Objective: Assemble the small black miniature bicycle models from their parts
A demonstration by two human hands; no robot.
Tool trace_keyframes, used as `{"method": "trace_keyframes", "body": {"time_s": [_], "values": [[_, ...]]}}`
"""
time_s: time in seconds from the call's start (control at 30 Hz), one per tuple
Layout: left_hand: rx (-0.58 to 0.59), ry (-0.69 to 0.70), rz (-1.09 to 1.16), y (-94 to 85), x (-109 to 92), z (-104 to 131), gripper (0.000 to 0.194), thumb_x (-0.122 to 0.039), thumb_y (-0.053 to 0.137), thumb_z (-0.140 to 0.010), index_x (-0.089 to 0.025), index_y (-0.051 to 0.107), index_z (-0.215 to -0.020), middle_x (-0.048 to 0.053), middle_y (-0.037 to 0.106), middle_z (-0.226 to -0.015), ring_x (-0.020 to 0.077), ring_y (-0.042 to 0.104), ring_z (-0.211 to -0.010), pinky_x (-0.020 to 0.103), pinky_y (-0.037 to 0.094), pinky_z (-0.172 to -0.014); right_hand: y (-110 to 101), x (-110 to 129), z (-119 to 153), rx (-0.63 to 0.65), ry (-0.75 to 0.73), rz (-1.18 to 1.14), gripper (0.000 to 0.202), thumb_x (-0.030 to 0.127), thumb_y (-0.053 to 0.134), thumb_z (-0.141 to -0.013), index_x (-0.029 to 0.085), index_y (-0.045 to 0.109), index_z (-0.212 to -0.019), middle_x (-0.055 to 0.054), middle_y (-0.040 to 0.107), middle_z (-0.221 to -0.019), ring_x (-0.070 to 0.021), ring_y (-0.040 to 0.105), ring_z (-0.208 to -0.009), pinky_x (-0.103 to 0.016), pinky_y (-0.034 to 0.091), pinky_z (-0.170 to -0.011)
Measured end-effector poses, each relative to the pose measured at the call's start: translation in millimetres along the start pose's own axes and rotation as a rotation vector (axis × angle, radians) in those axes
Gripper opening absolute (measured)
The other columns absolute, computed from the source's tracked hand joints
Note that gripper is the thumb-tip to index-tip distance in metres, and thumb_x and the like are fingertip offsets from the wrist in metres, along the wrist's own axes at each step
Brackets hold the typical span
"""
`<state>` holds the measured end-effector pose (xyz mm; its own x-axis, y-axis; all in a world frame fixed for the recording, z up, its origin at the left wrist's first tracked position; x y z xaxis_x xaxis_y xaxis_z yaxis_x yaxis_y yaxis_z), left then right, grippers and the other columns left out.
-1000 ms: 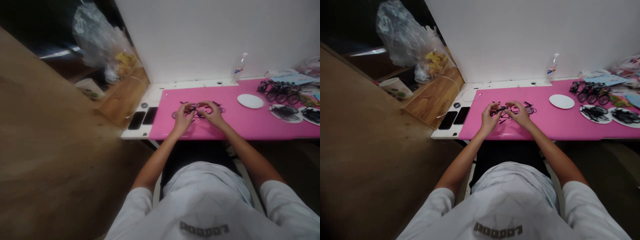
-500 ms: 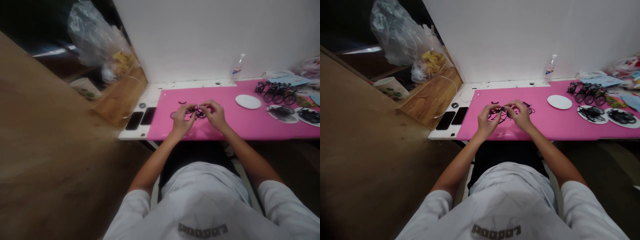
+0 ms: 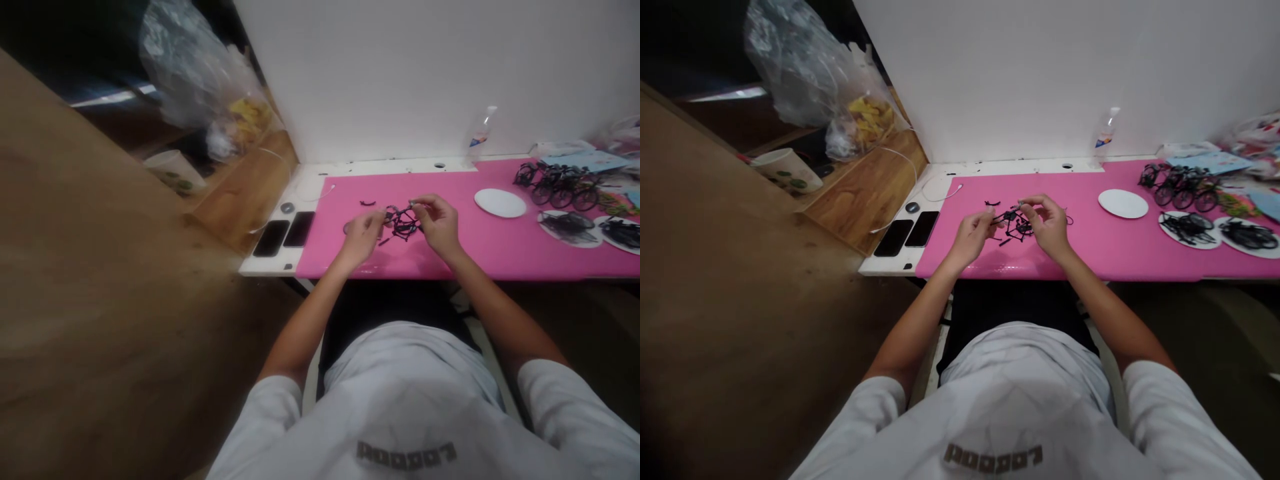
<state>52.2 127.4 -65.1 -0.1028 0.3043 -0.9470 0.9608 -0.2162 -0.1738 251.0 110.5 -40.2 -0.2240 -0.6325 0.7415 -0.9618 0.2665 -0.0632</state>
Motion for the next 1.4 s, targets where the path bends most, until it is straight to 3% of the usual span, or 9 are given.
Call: {"method": "trace_keyframes", "body": {"time_s": [0.1,0.23,0.33,0.57,0.7,0.87,1.1,1.4], "values": [[0.197,-0.108,0.266,17.7,3,3,0.061,-0.072,0.067,-0.101,-0.013,0.076,-0.092,-0.004,0.052,-0.064,0.0066,0.043,-0.054,0.021,0.031,-0.055,-3,6,-1,-0.009,-0.063,-0.028,0.045,0.07,0.085,-0.093,0.026,0.082,-0.097,-0.005,0.081,-0.096,-0.0207,0.078,-0.09,-0.035,0.065,-0.081],[0.308,-0.194,0.387,27.9,2,8,0.054,-0.063,0.08,-0.097,-0.01,0.08,-0.1,0.001,0.067,-0.072,0.0042,0.045,-0.051,0.02,0.029,-0.05,-5,11,-2,-0.001,-0.086,-0.055,0.038,0.064,0.088,-0.094,0.026,0.084,-0.096,-0.005,0.081,-0.095,-0.0196,0.078,-0.089,-0.034,0.065,-0.082],[0.308,-0.202,0.443,26.9,0,7,0.051,-0.059,0.083,-0.097,-0.008,0.081,-0.105,0.003,0.072,-0.077,0.0034,0.048,-0.05,0.019,0.031,-0.049,-5,12,-2,0.008,-0.063,-0.066,0.041,0.066,0.091,-0.09,0.026,0.084,-0.094,-0.005,0.082,-0.095,-0.0199,0.079,-0.089,-0.033,0.065,-0.081],[0.334,-0.297,0.576,30.1,-11,13,0.041,-0.046,0.085,-0.099,-0.006,0.082,-0.096,-0.004,0.056,-0.06,0.0009,0.04,-0.044,0.016,0.024,-0.045,-2,9,2,0.024,0.07,-0.137,0.045,0.07,0.095,-0.082,0.028,0.088,-0.097,-0.004,0.084,-0.094,-0.0194,0.079,-0.083,-0.033,0.067,-0.076],[0.298,-0.349,0.6,26.5,-15,16,0.035,-0.04,0.081,-0.103,-0.006,0.082,-0.095,-0.003,0.058,-0.059,0.001,0.042,-0.042,0.015,0.025,-0.043,5,0,7,0.044,0.162,-0.228,0.042,0.067,0.099,-0.079,0.029,0.089,-0.094,-0.003,0.085,-0.096,-0.0212,0.082,-0.09,-0.033,0.069,-0.082],[0.259,-0.382,0.544,21.2,-14,15,0.036,-0.039,0.08,-0.104,-0.006,0.079,-0.087,-0.002,0.061,-0.056,0.0026,0.046,-0.039,0.016,0.03,-0.042,13,-1,13,0.063,0.155,-0.282,0.037,0.062,0.1,-0.08,0.029,0.089,-0.094,-0.003,0.086,-0.098,-0.0197,0.082,-0.089,-0.031,0.068,-0.08],[0.303,-0.423,0.583,28.4,-13,19,0.035,-0.037,0.077,-0.106,-0.006,0.08,-0.09,-0.001,0.06,-0.055,0.0029,0.045,-0.037,0.015,0.03,-0.04,9,-4,18,-0.04,0.173,-0.225,0.041,0.065,0.1,-0.078,0.027,0.088,-0.09,-0.002,0.083,-0.085,-0.0182,0.079,-0.072,-0.03,0.067,-0.07],[0.363,-0.375,0.644,30.2,-17,19,0.038,-0.041,0.08,-0.103,-0.006,0.079,-0.089,-0.001,0.061,-0.058,0.0031,0.046,-0.038,0.015,0.029,-0.038,14,-12,18,0.022,0.289,-0.413,0.045,0.062,0.105,-0.07,0.026,0.085,-0.087,0.0,0.081,-0.078,-0.0174,0.078,-0.063,-0.029,0.068,-0.065]]}}
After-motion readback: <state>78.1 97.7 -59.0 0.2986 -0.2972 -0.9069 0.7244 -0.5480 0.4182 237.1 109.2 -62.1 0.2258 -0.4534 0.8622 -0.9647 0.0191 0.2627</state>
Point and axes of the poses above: each hand's wrist, its own z-axis away from the middle knuckle, its own y-axis out of the palm, x = y × z, the point moved 8 cm from there along -z, towards the middle knuckle
